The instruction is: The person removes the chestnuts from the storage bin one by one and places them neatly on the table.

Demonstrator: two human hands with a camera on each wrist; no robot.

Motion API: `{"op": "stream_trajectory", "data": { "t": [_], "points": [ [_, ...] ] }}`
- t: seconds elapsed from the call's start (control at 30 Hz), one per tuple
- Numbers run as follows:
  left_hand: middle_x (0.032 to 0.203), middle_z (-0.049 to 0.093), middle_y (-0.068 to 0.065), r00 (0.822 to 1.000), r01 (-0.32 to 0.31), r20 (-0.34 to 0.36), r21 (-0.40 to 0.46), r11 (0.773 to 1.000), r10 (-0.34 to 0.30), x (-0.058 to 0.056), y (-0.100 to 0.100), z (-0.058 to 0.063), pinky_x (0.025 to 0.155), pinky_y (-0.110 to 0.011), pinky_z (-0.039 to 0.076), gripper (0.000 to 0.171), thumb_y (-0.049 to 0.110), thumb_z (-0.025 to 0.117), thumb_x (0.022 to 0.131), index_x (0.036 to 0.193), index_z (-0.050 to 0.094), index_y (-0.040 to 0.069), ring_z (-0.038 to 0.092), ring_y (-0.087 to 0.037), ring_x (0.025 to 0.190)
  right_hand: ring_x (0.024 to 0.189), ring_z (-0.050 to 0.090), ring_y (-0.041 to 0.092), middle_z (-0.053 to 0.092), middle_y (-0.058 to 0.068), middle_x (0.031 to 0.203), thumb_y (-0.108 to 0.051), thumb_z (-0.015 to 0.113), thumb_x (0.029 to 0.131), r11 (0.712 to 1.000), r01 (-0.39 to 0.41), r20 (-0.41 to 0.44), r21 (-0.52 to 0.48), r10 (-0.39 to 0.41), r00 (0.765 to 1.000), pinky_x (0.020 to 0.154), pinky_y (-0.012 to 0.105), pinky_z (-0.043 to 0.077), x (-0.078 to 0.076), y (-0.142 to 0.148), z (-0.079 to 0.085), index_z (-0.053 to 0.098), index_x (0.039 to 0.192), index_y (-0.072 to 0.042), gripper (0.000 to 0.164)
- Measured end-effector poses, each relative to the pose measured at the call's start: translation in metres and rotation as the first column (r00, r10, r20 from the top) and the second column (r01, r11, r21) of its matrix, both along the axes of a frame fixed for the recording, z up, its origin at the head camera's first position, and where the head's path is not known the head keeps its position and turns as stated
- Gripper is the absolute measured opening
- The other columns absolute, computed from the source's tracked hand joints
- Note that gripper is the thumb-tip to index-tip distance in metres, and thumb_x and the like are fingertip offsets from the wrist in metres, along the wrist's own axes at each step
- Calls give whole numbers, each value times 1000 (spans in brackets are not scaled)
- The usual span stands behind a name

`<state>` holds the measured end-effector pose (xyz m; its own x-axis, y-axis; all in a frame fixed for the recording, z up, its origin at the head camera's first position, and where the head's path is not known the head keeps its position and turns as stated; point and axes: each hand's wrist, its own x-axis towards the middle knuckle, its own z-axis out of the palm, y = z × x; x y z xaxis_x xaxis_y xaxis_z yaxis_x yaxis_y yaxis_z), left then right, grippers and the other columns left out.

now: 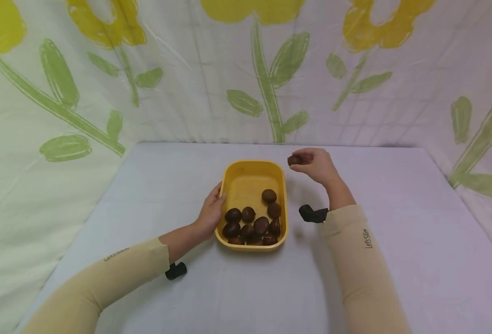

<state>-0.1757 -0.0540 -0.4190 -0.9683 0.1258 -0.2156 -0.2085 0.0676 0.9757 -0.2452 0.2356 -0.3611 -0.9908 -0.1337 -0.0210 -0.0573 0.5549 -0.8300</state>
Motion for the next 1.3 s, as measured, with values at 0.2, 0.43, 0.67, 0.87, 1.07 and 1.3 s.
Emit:
{"op": "stream_trajectory", "data": {
  "t": [0.2, 0.43, 0.67, 0.87, 1.07, 1.3],
  "points": [
    [156, 19, 1, 1000, 8, 6, 17, 1000, -8, 0, -1, -2, 117, -41, 16, 49, 21, 28, 103, 150, 16, 17, 19, -18, 144, 86, 54, -15, 63, 13, 122, -31, 70, 83, 998, 38, 24, 49, -39, 999, 98, 39, 47, 2, 26, -7, 57, 126, -7, 51],
    [156, 19, 1, 1000, 0, -7, 10, 1000, 0, 1, 0, 0, 117, -39, 17, 49, 19, 29, 103, 150, 16, 15, 17, -17, 144, 111, 59, 14, 59, 18, 126, -33, 68, 84, 996, 47, 77, 79, -53, 996, 101, 43, 43, 8, 42, -25, 54, 128, -3, 55],
    [156, 18, 0, 999, 14, -34, 18, 1000, -13, -1, -1, -1, 117, -40, 16, 49, 18, 29, 103, 150, 15, 14, 16, -18, 144, 121, 51, 34, 55, 23, 128, -26, 68, 85, 993, 44, 115, 105, -56, 992, 103, 45, 40, 5, 41, -50, 52, 128, 2, 54],
    [156, 20, 1, 999, 12, -30, 17, 1000, -11, 0, -1, 0, 117, -39, 19, 49, 18, 29, 103, 150, 16, 14, 20, -17, 143, 118, 54, 35, 58, 24, 125, -19, 69, 84, 992, 33, 116, 125, -48, 992, 102, 46, 42, 2, 36, -63, 53, 127, 4, 51],
    [156, 20, 0, 999, 9, -35, 10, 1000, -8, 0, -1, 0, 117, -39, 19, 49, 17, 29, 103, 150, 16, 14, 20, -18, 143, 117, 54, 36, 58, 25, 124, -16, 68, 85, 987, 44, 94, 153, -59, 994, 101, 47, 42, 2, 30, -65, 53, 126, 5, 49],
    [156, 20, 1, 1000, 3, -28, 3, 1000, -3, 0, -1, 0, 117, -39, 18, 49, 17, 29, 103, 150, 17, 14, 19, -17, 143, 117, 54, 37, 58, 25, 123, -15, 68, 85, 982, 43, 70, 186, -57, 996, 102, 48, 40, 1, 27, -67, 54, 125, 6, 48]
  ]
}}
